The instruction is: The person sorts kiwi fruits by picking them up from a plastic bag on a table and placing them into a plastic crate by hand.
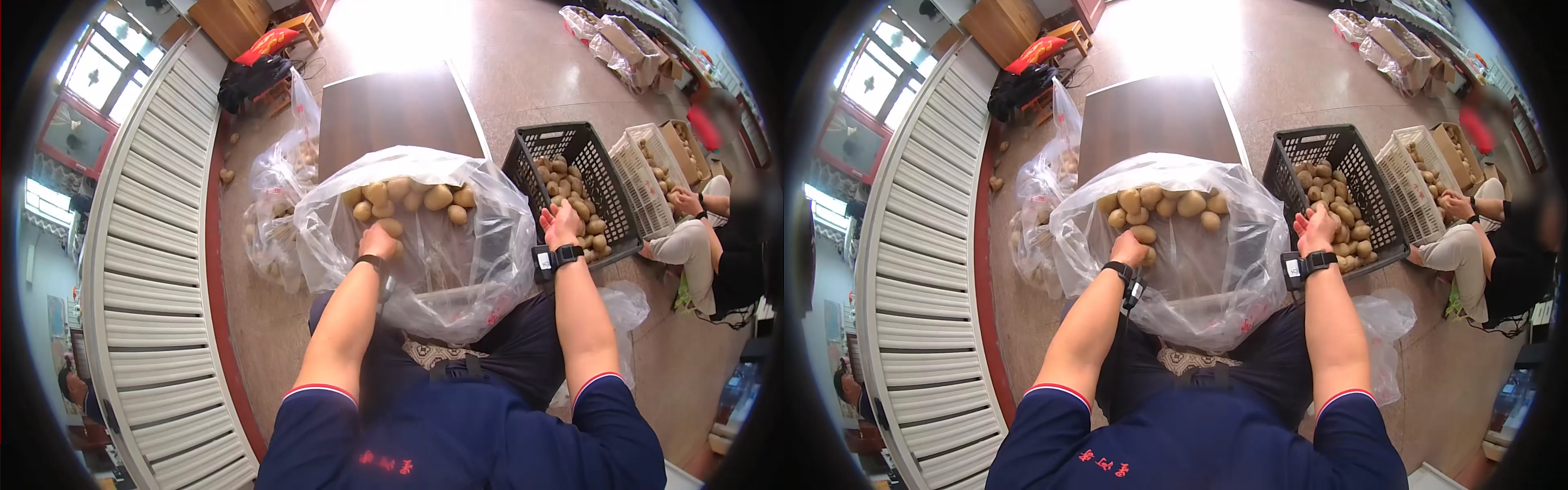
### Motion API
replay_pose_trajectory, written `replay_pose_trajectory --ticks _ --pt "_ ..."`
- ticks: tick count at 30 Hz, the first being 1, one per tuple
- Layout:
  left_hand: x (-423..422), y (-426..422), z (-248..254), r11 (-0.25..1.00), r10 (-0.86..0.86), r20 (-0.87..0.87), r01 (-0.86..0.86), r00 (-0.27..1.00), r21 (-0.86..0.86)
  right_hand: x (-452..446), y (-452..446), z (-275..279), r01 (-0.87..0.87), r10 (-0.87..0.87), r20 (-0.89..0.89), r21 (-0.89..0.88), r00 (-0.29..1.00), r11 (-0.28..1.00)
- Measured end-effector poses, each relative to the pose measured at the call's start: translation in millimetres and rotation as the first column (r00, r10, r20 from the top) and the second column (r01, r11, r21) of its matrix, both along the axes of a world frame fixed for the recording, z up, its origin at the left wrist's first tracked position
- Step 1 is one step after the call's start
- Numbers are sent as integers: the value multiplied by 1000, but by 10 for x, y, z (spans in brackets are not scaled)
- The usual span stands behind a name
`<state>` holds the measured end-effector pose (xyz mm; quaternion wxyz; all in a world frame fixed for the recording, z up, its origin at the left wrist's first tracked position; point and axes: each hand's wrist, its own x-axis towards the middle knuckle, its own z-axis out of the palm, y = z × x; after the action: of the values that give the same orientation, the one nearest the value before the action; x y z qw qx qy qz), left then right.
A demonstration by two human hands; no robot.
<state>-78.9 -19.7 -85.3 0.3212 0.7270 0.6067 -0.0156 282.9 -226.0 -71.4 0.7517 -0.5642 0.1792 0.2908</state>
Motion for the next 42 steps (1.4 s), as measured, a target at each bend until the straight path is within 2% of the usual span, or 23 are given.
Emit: replay_pose_trajectory --ticks 3,4,6,7,8,10,11,12,13,16,19,23,25,27,29,30,31,32,33,34,36,39,42 --pt "5 -61 98 999 -30 43 30 999 -22 -250 86 238 -144 154 208 -65 966 987" --pt "1 -79 118 998 -52 47 53 998 -28 -328 115 255 -143 154 209 -65 966 988" --pt "25 -103 134 996 -81 54 83 995 -35 -459 147 295 -299 306 405 -82 862 951" --pt "49 -109 115 991 -116 -30 114 993 -73 -536 175 294 -338 323 433 -45 842 940" --pt "79 -121 94 983 -156 -111 143 982 -114 -612 171 293 -406 367 425 2 827 914" --pt "71 -139 -45 970 -235 -103 226 966 -96 -789 189 390 -497 446 358 58 820 866" --pt "74 -162 13 953 -300 -85 294 950 -78 -849 173 410 -530 475 287 155 832 834" --pt "76 -177 31 948 -314 -57 311 948 -67 -864 161 428 -564 532 189 329 825 758" --pt "104 -202 60 951 -307 -41 304 951 -61 -860 170 459 -543 560 121 475 820 693" --pt "179 -219 -3 968 -249 104 252 963 -16 -758 160 698 -411 521 119 767 845 493" --pt "329 -385 352 948 -30 373 145 927 -284 -532 183 662 -347 454 96 787 886 510" --pt "368 -453 332 912 54 489 156 871 -378 -476 160 655 -336 435 84 768 897 545" --pt "402 -431 326 912 16 549 212 836 -350 -495 192 555 -419 475 119 682 872 599" --pt "417 -430 340 892 59 569 212 820 -398 -586 250 411 -608 595 212 504 775 613" --pt "427 -460 400 889 80 581 206 810 -410 -855 232 363 -729 717 171 299 676 616" --pt "424 -445 358 889 67 577 214 814 -405 -993 242 334 -768 757 153 229 635 598" --pt "433 -445 386 886 60 576 223 815 -408 -1119 207 299 -846 811 247 91 530 525" --pt "418 -472 400 880 64 572 224 818 -419 -1235 256 181 -858 830 278 -33 484 512" --pt "414 -487 399 879 53 577 236 815 -414 -1295 253 36 -860 784 543 -202 300 469" --pt "411 -500 389 872 49 574 245 818 -424 -1354 198 91 -712 796 605 -560 -2 424" --pt "424 -518 383 843 62 586 272 808 -465 -1480 114 160 -627 706 668 -659 -234 415" --pt "430 -601 502 767 81 613 343 786 -542 -1624 45 261 -607 684 648 -704 -335 369" --pt "450 -684 577 745 47 612 380 790 -548 -1707 23 330 -573 671 634 -734 -384 365"
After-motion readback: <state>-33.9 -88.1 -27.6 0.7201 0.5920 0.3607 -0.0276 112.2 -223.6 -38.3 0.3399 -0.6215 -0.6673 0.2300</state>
